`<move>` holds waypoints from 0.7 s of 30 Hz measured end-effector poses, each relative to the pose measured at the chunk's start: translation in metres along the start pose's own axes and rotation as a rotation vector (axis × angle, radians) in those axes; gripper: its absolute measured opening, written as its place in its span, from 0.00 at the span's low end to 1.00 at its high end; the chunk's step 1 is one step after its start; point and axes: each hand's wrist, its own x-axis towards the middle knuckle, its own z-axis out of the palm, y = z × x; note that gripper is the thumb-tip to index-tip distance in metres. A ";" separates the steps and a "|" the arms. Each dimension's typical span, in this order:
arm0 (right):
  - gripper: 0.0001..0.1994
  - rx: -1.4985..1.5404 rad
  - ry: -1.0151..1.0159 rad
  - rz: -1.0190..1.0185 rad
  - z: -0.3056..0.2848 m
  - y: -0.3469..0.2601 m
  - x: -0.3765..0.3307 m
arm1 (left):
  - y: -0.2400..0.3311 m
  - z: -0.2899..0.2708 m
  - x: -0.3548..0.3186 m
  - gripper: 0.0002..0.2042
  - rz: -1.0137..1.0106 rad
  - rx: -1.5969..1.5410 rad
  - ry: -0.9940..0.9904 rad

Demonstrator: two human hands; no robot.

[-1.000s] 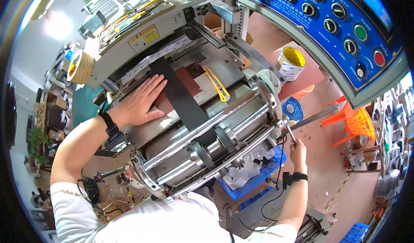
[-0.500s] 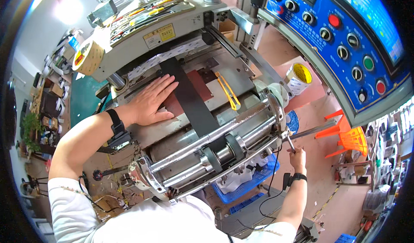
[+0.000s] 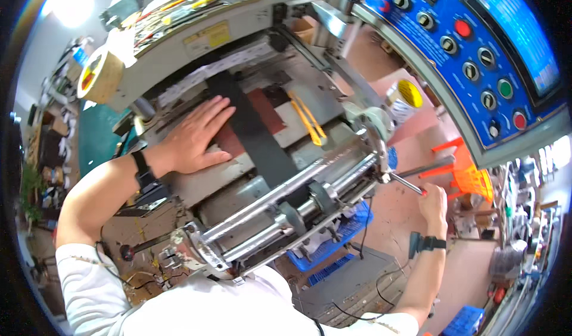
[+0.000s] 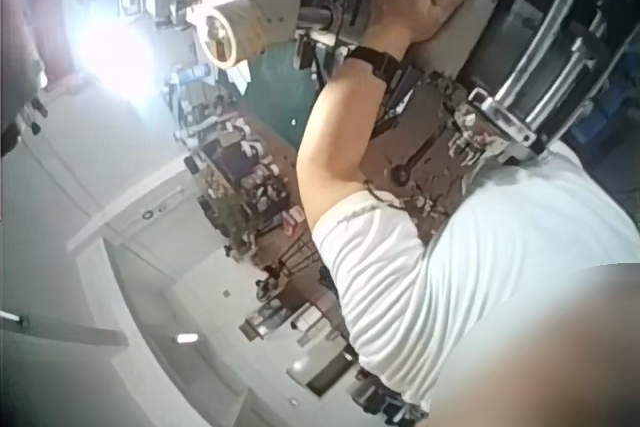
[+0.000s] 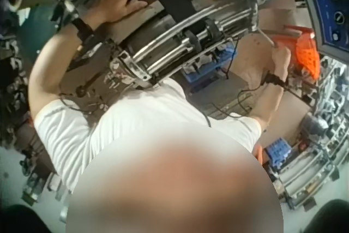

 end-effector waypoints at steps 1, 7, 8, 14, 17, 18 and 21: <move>0.13 0.063 0.067 -0.037 -0.002 0.002 0.002 | 0.001 -0.002 0.002 0.42 -0.002 0.004 0.001; 0.09 0.187 0.200 -0.050 -0.041 -0.063 0.020 | 0.001 -0.007 0.001 0.42 0.010 -0.001 -0.007; 0.09 0.245 0.167 -0.023 -0.035 -0.063 0.019 | 0.000 -0.008 -0.002 0.42 0.001 0.006 -0.002; 0.13 0.284 0.040 -0.032 -0.046 -0.052 0.015 | 0.004 -0.003 0.009 0.42 -0.002 0.002 0.007; 0.14 0.205 0.352 -0.357 -0.085 -0.097 0.017 | 0.003 -0.007 0.007 0.42 -0.007 0.006 0.001; 0.14 0.229 0.355 -0.382 -0.104 -0.120 0.017 | 0.001 -0.008 0.004 0.42 -0.034 0.026 -0.004; 0.16 0.615 0.122 -0.444 -0.153 -0.186 0.019 | -0.002 -0.003 -0.002 0.42 -0.012 0.011 0.037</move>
